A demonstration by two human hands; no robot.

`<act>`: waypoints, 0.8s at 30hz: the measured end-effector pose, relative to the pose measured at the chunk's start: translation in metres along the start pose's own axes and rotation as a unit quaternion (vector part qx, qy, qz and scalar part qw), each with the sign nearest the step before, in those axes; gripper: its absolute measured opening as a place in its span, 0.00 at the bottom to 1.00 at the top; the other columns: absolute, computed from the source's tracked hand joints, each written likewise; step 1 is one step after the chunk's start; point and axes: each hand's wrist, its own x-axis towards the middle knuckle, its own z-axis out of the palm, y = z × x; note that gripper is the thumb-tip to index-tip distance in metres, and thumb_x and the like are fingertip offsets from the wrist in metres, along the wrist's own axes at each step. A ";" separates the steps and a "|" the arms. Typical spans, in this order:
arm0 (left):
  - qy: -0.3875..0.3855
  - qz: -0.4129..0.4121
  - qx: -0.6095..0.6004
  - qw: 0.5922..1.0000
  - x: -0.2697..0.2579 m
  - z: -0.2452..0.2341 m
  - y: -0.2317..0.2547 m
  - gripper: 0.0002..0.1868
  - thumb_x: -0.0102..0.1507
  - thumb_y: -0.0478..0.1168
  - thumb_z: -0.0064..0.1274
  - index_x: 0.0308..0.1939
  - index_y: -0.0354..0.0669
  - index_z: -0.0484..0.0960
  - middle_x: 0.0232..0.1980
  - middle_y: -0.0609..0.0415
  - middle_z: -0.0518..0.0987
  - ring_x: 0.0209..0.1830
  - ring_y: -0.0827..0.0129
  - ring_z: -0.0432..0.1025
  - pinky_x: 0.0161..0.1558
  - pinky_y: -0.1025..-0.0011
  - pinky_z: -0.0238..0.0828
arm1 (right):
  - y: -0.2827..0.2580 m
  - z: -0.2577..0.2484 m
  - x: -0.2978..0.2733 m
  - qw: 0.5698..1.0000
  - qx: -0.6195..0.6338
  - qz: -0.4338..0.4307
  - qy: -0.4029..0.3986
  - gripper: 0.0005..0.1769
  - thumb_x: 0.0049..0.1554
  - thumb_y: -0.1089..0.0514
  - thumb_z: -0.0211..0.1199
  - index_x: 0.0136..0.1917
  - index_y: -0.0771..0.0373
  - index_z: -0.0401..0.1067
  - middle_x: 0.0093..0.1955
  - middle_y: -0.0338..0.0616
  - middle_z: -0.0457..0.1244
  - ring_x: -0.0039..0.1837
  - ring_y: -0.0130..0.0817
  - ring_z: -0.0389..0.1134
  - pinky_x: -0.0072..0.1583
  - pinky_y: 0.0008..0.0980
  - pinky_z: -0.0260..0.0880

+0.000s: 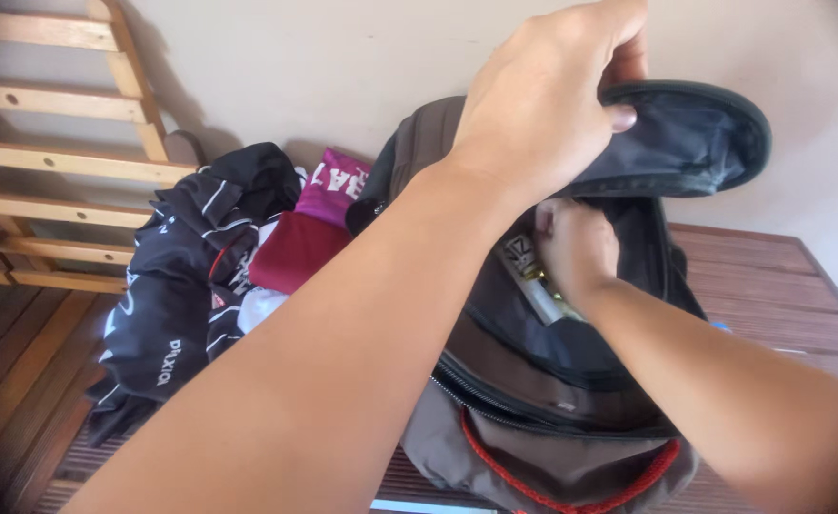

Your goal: The person folds a red t-shirt and places it into a brown backpack. They then add several small packets and a folded maroon cloth into the backpack's compartments.

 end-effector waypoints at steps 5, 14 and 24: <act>0.025 0.010 0.014 1.000 -0.004 0.004 -0.001 0.15 0.50 0.35 0.69 0.35 0.45 0.78 0.35 0.57 0.85 0.40 0.61 0.81 0.40 0.62 0.74 | 0.007 -0.001 -0.021 0.990 0.104 -0.086 0.029 0.15 0.47 0.69 0.62 0.50 0.62 0.74 0.62 0.60 0.61 0.57 0.61 0.67 0.57 0.51 0.67; 0.011 -0.020 0.028 0.999 -0.005 0.008 0.002 0.13 0.52 0.34 0.68 0.34 0.45 0.79 0.34 0.58 0.85 0.39 0.64 0.81 0.40 0.63 0.74 | -0.012 -0.029 -0.075 0.982 0.010 -0.170 -0.077 0.24 0.46 0.63 0.68 0.58 0.56 0.76 0.70 0.45 0.60 0.57 0.51 0.71 0.58 0.42 0.72; 0.018 -0.012 0.016 1.000 -0.012 0.005 0.001 0.12 0.52 0.35 0.67 0.35 0.45 0.79 0.35 0.56 0.85 0.40 0.61 0.81 0.40 0.63 0.75 | -0.016 -0.004 -0.021 0.994 -0.068 -0.085 0.012 0.06 0.54 0.52 0.69 0.46 0.50 0.82 0.48 0.46 0.71 0.55 0.48 0.72 0.66 0.50 0.65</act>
